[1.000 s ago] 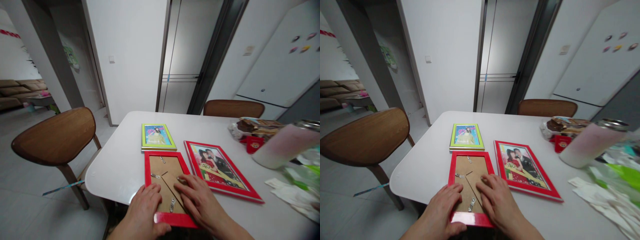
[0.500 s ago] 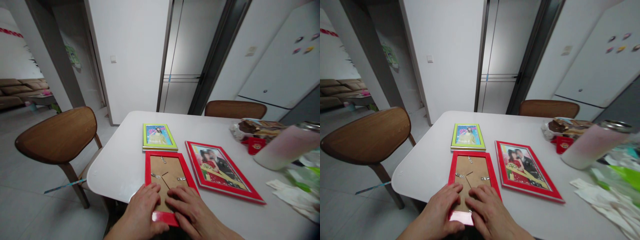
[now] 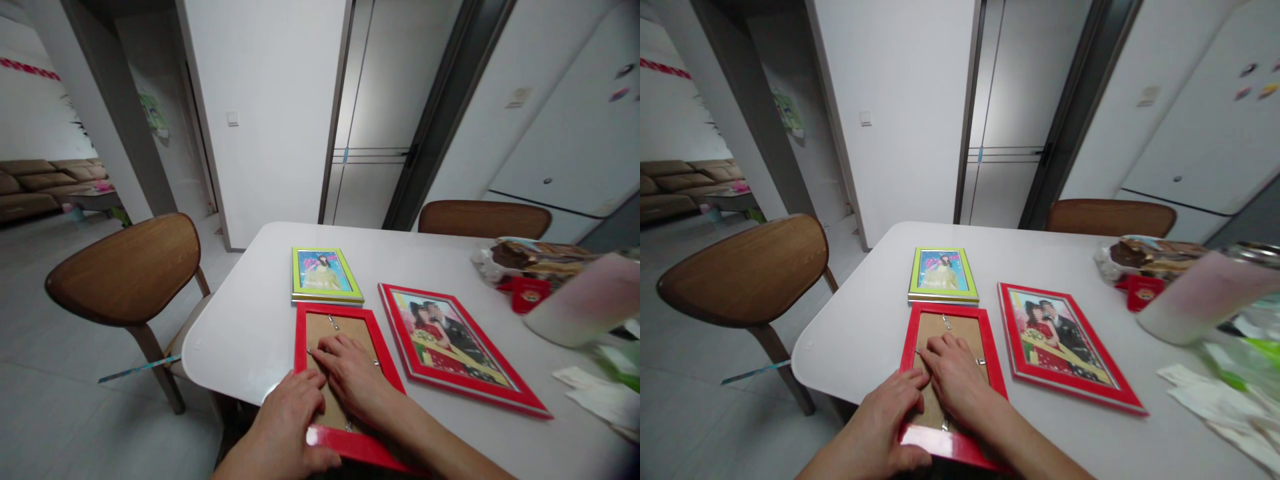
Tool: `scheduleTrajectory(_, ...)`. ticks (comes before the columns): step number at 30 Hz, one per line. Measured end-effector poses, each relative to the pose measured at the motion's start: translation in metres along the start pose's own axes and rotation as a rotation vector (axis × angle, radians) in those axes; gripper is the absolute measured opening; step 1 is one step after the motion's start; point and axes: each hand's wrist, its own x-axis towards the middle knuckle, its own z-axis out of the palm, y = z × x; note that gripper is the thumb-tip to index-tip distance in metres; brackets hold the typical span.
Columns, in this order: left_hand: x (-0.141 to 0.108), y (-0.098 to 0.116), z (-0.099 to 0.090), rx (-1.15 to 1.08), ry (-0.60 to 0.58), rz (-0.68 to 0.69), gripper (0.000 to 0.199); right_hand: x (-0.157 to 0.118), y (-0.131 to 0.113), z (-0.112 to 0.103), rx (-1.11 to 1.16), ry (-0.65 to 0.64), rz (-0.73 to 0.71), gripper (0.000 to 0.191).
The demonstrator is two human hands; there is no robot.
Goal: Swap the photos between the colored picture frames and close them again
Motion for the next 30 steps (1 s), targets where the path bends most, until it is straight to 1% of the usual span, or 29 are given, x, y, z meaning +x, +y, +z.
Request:
scheduleTrajectory(6,-0.001,0.002,0.000,0.005,0.005,-0.007,0.046,0.006,-0.002,0.002,-0.018,0.003,0.016,0.023)
scheduleTrajectory(9,-0.001,0.002,0.000,0.000,0.013,0.002,0.046,0.008,-0.001,0.005,-0.061,-0.012,-0.011,0.020)
scheduleTrajectory(13,-0.001,0.002,-0.002,-0.002,0.014,0.002,0.046,0.007,0.000,0.006,-0.108,-0.018,-0.048,0.021)
scheduleTrajectory(20,-0.001,0.002,-0.001,-0.022,0.027,0.014,0.047,0.006,0.002,0.006,-0.073,-0.048,-0.059,0.018)
scheduleTrajectory(23,-0.001,0.002,0.000,-0.031,0.039,0.026,0.041,0.009,0.001,0.008,-0.054,-0.014,-0.027,0.017)
scheduleTrajectory(25,-0.002,0.003,0.000,-0.033,0.044,0.020,0.037,0.012,0.000,0.008,-0.037,0.016,0.019,0.019)
scheduleTrajectory(28,-0.003,0.003,0.002,-0.039,0.050,0.004,0.037,0.017,-0.003,0.007,0.005,0.028,0.110,0.025)
scheduleTrajectory(30,-0.003,0.003,0.003,-0.045,0.059,0.004,0.037,0.019,-0.005,0.007,0.035,0.054,0.149,0.025)
